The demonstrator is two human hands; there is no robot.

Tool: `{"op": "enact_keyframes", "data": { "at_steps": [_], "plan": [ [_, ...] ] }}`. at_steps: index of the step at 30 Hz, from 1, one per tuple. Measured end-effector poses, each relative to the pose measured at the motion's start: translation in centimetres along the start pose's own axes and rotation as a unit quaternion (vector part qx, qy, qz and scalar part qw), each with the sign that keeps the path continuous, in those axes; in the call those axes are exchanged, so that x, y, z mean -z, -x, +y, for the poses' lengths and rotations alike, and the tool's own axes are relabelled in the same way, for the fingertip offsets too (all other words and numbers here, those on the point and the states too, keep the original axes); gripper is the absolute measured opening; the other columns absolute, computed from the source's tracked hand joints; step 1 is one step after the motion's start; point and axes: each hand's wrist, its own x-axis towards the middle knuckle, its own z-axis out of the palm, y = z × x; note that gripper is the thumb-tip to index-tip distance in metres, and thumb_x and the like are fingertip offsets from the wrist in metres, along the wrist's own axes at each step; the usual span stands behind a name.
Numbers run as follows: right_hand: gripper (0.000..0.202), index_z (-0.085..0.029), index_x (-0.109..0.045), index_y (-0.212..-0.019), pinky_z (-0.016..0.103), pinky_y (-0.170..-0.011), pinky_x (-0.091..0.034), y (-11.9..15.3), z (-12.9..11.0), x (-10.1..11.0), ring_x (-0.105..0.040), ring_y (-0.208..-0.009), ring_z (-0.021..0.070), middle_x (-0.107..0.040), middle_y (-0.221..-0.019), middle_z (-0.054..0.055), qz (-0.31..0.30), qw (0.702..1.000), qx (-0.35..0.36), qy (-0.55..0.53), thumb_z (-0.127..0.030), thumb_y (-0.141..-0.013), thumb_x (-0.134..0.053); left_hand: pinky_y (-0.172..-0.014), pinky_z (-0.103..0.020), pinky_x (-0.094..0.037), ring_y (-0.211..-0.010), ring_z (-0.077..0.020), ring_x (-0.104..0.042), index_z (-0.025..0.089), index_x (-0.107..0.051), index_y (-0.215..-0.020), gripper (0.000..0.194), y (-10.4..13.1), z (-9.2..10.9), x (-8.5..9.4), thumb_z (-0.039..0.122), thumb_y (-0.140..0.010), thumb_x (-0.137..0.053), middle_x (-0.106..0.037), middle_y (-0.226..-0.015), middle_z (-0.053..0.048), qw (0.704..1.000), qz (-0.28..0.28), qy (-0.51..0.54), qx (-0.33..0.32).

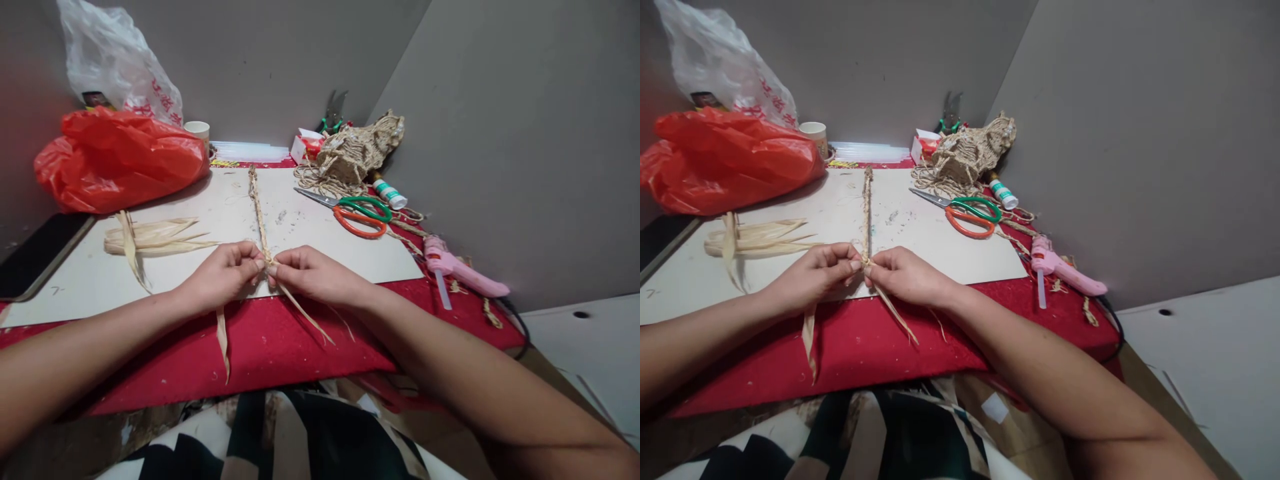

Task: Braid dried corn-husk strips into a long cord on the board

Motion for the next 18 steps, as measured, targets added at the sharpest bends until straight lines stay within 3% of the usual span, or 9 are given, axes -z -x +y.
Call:
{"op": "enact_keyframes", "data": {
  "at_steps": [4, 10, 18],
  "plan": [
    [0.025, -0.012, -0.056, -0.070, 0.021, -0.054, -0.032, 0.2, -0.3, -0.1, -0.039, -0.055, 0.0080, -0.047, -0.059, -0.002, 0.021, 0.994, 0.013, 0.110, -0.026, -0.085, -0.042, -0.038, -0.017, -0.013, -0.038, -0.0021, -0.021, 0.015, -0.047, -0.066, 0.019, 0.0, 0.4, 0.0, 0.026, -0.081, -0.052, -0.032, -0.046, 0.008, 0.998, -0.019, 0.034, 0.049],
    [0.026, -0.014, -0.050, -0.062, 0.022, -0.054, -0.029, 0.2, -0.1, -0.7, -0.037, -0.055, 0.0084, -0.042, -0.056, -0.003, 0.035, 0.973, 0.054, 0.219, -0.021, -0.086, -0.041, -0.037, -0.020, -0.010, -0.037, -0.0025, -0.019, 0.015, -0.044, -0.059, 0.027, -0.2, 0.7, 0.7, 0.027, -0.082, -0.051, -0.029, -0.044, 0.007, 0.993, -0.065, 0.001, 0.101],
    [0.022, -0.014, -0.057, -0.068, 0.022, -0.059, -0.031, 0.4, -0.2, -0.7, -0.042, -0.057, 0.0084, -0.052, -0.060, -0.001, 0.042, 0.957, 0.094, 0.273, -0.011, -0.084, -0.041, -0.037, -0.021, -0.009, -0.035, -0.0044, -0.017, 0.015, -0.055, -0.066, 0.024, -0.4, 0.9, 0.8, 0.030, -0.084, -0.046, -0.030, -0.040, 0.007, 0.983, -0.120, -0.027, 0.137]
  ]
}}
